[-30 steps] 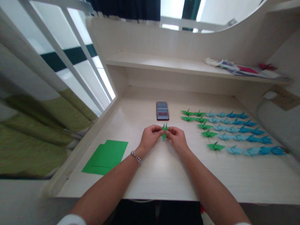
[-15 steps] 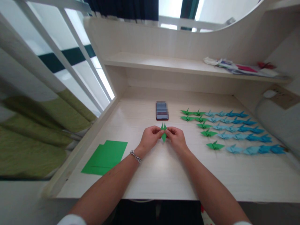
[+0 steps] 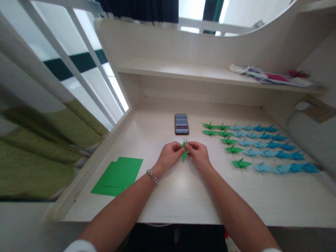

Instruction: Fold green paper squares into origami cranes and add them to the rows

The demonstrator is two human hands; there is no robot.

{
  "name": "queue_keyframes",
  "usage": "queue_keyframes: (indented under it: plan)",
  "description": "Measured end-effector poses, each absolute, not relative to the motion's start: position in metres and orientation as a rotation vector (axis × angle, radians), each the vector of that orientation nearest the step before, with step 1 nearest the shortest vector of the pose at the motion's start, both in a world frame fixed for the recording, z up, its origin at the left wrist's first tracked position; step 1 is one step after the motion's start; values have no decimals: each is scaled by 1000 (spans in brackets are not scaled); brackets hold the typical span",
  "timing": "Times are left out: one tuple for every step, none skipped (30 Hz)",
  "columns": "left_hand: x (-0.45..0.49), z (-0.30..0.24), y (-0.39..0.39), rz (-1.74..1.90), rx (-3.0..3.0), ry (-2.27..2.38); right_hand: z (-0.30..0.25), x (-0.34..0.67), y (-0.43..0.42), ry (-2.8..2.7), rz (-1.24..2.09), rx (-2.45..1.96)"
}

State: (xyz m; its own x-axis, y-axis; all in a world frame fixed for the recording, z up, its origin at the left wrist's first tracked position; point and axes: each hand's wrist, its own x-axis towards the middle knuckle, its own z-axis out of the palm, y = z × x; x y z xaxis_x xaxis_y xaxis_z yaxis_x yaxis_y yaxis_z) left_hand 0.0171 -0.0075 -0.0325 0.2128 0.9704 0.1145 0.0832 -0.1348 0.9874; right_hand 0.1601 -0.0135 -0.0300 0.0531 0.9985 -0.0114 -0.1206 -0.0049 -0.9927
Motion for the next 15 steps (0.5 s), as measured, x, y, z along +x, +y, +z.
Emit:
queue_keyframes:
  plan:
    - [17,-33,-8,1092,1464,1059,-30,160,-13,-1076,1228,-1147]
    - [18,-33,-8,1090,1462,1060,-31,160,-13,-1077,1222,-1142]
    - [18,-33,-8,1087,1458,1060,-31,160,-13,-1081,1211,-1136]
    - [19,-33,-8,1085,1453,1059,-32,160,-12,-1087,1199,-1130]
    - [19,-32,-9,1083,1446,1060,-33,160,-12,-1096,1188,-1124]
    - [20,-32,-9,1082,1439,1064,-34,161,-12,-1106,1179,-1121]
    - [20,-31,-9,1081,1432,1069,-34,161,-12,-1115,1172,-1119]
    - [20,-30,-10,1080,1429,1073,-35,161,-11,-1122,1170,-1118]
    - [20,-30,-10,1078,1427,1075,-35,161,-11,-1124,1172,-1117]
    - [20,-29,-10,1076,1428,1076,-34,161,-12,-1125,1176,-1117]
    - [20,-29,-11,1074,1432,1073,-34,161,-12,-1124,1180,-1118]
    - [20,-28,-11,1075,1437,1070,-33,161,-12,-1123,1184,-1119]
    - [20,-28,-11,1078,1442,1067,-33,161,-12,-1123,1185,-1121]
    - [20,-28,-11,1080,1448,1067,-32,161,-13,-1124,1181,-1125]
    - [20,-28,-11,1080,1453,1067,-32,161,-13,-1126,1174,-1131]
